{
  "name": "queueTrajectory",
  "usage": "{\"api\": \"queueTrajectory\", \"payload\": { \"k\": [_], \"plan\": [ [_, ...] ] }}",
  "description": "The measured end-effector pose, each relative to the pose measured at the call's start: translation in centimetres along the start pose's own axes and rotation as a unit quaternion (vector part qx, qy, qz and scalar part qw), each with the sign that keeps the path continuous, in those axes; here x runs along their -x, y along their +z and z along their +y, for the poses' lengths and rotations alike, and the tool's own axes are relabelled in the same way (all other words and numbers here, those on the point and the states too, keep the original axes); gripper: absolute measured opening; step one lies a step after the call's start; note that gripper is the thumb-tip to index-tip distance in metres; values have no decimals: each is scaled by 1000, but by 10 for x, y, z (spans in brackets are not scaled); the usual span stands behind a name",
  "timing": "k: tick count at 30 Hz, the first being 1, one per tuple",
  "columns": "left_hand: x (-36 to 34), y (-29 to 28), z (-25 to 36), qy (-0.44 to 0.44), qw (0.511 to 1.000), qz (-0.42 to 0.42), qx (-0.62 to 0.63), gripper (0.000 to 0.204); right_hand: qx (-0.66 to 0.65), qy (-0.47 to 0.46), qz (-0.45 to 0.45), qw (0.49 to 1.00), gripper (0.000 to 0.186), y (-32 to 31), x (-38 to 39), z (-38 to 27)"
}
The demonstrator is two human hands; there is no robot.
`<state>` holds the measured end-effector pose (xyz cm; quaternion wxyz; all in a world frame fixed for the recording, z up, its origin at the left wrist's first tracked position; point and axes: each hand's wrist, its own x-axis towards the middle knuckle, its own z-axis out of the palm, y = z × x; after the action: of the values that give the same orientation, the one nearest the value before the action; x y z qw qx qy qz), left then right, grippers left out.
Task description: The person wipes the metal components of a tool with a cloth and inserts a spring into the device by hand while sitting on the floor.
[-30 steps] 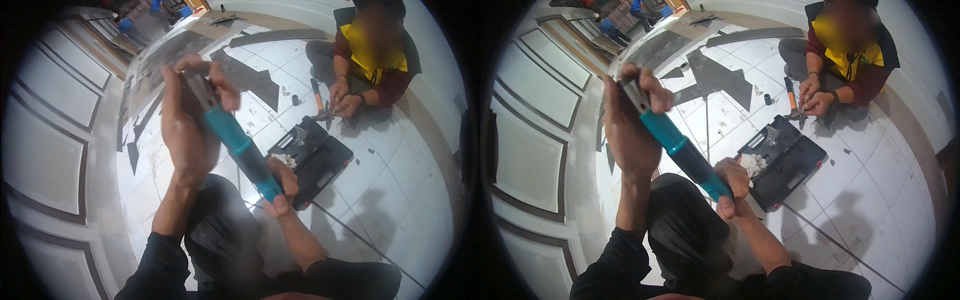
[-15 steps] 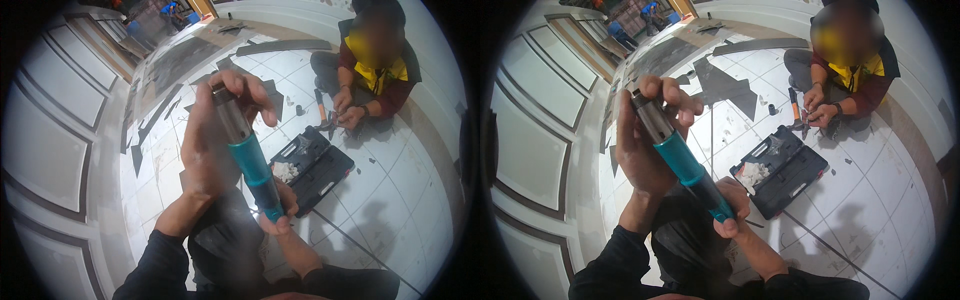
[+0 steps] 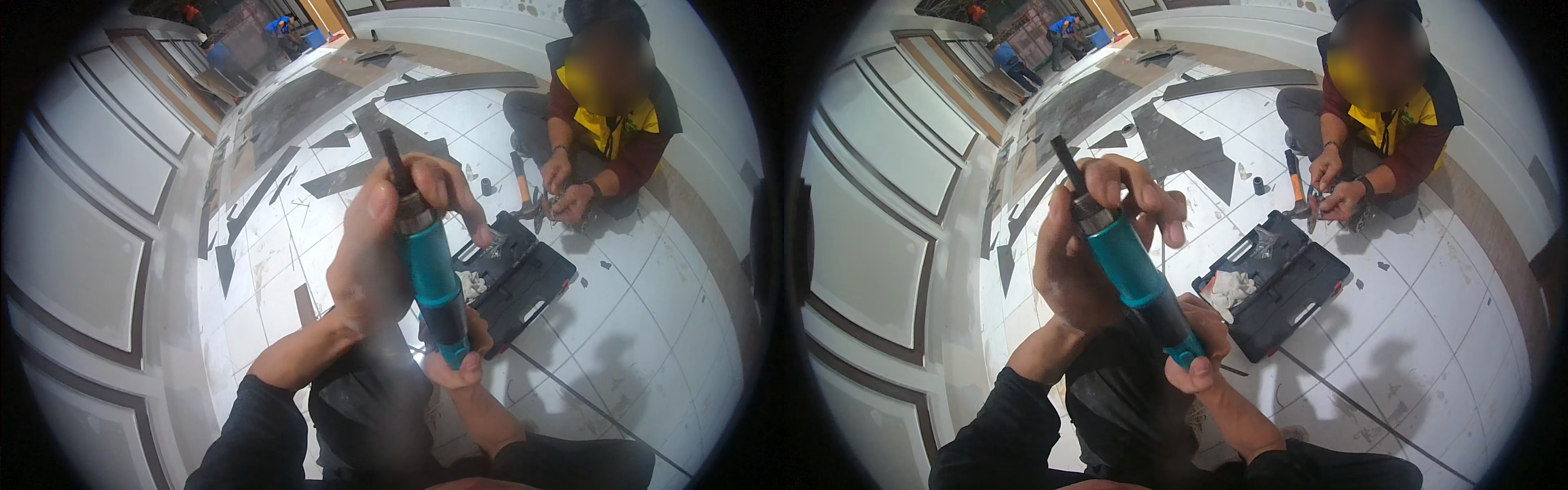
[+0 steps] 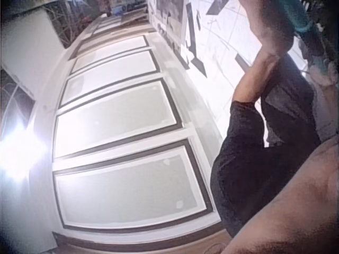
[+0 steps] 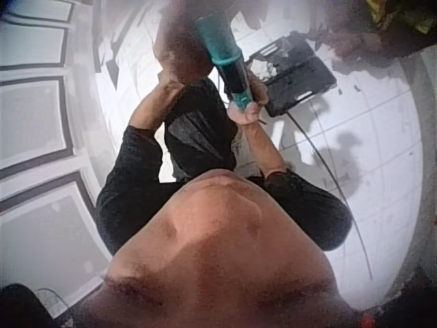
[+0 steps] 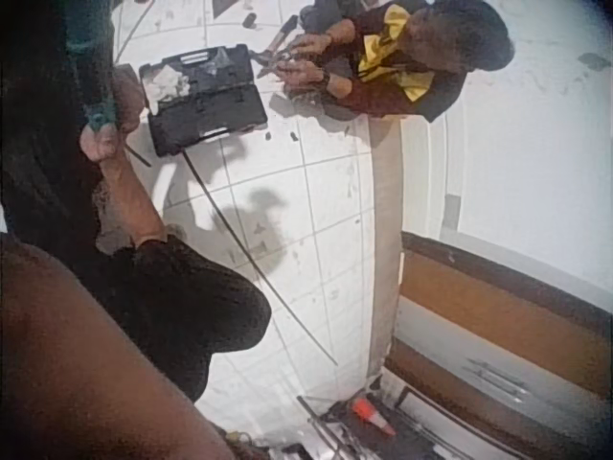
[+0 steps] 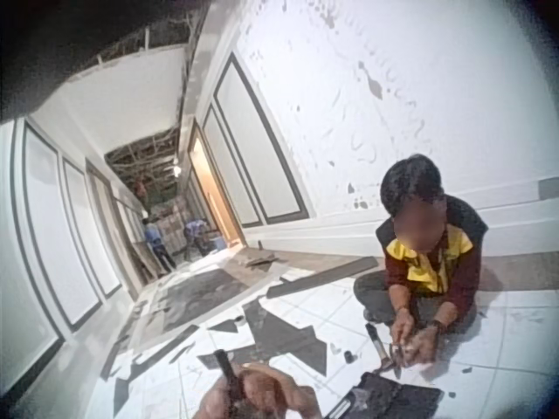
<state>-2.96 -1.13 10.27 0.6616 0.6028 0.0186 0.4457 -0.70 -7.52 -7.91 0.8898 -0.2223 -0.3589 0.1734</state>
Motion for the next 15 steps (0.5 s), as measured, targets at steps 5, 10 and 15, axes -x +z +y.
{"api": "queueTrajectory", "payload": {
  "k": [5,10,15],
  "plan": [
    [2,3,-3,-6,999,-35,13,41,-9,4,1,1000,69,-10,14,7],
    [2,4,-12,-10,999,-30,34,38,0,6,-26,1000,68,-14,11,8],
    [6,6,-5,-40,996,-5,82,52,5,16,29,999,70,-13,22,19]
  ]
}}
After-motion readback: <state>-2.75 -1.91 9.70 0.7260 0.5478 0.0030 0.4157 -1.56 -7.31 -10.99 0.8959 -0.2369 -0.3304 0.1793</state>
